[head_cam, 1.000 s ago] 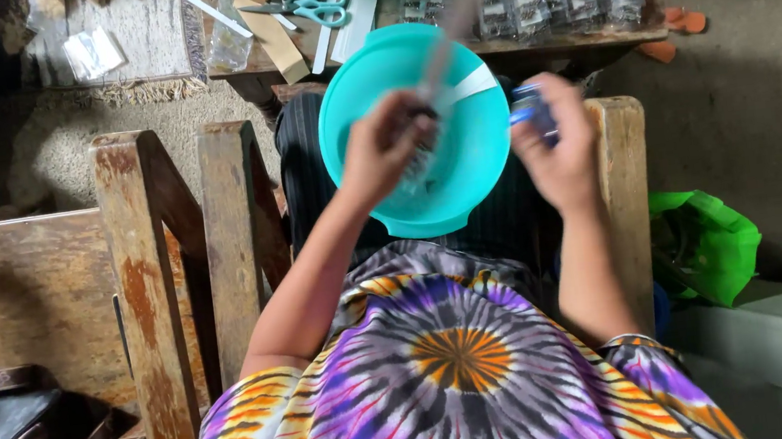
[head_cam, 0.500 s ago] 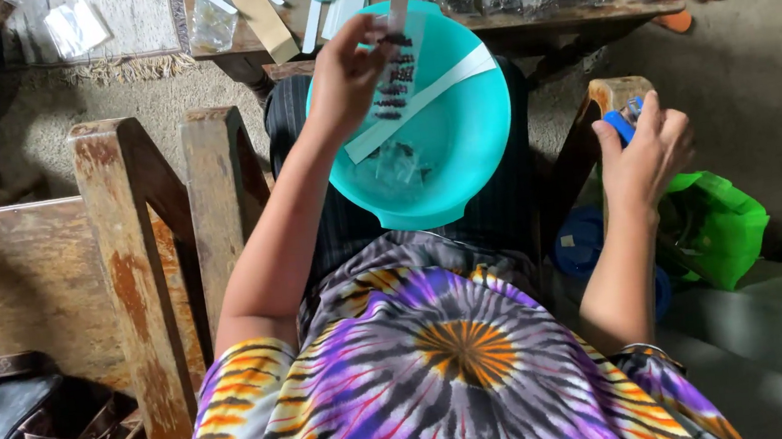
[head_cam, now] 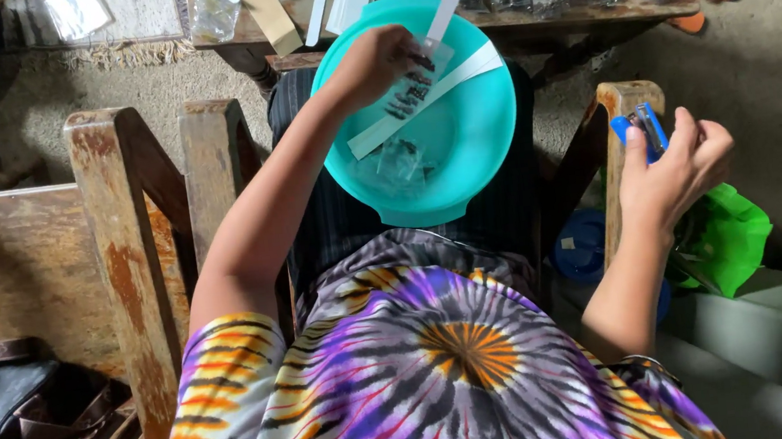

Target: The person places small black items into a clear plastic strip and staples the strip closed using a blue stapler.

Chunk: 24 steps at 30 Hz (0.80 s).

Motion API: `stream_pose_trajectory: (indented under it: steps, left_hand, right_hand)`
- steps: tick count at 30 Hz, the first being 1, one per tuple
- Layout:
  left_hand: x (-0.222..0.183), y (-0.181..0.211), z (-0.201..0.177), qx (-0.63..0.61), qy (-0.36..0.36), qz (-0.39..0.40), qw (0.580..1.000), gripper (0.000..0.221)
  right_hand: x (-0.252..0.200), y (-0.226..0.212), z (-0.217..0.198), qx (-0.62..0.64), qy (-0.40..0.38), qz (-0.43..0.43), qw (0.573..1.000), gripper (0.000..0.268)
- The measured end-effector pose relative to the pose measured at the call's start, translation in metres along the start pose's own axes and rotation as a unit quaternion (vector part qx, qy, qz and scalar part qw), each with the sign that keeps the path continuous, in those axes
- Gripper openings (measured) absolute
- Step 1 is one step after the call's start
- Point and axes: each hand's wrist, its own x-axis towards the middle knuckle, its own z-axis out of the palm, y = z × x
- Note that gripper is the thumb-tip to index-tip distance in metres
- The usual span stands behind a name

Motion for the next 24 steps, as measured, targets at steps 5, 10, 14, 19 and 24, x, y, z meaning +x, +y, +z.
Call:
stream_pose_trajectory:
  steps: [5, 10, 14, 19, 24]
  left_hand:
    - [0.025, -0.045, 0.023, 0.034, 0.003, 0.018, 0.999, 0.010]
    - [0.054, -0.102, 0.050, 0.076, 0.049, 0.082, 0.992, 0.024]
    - [0.076, -0.144, 0.067, 0.158, 0.104, 0.045, 0.981, 0.017]
    - [0.079, -0.154, 0.072, 0.181, 0.139, -0.004, 0.974, 0.019]
    - [0.050, -0.119, 0.061, 0.203, 0.153, 0.019, 0.967, 0.024]
  right_hand:
    - [0.001, -0.010, 0.004, -0.008, -0.022, 0.014, 1.000, 0.039]
    - [0.008, -0.032, 0.001, 0.013, -0.006, 0.002, 1.000, 0.039]
    - [0.016, -0.070, -0.009, 0.132, -0.026, -0.034, 0.990, 0.040]
    - [0.026, -0.126, -0.005, 0.270, -0.112, -0.139, 0.946, 0.024]
    - [0.014, -0.149, 0.080, 0.327, -0.364, -0.319, 0.812, 0.023]
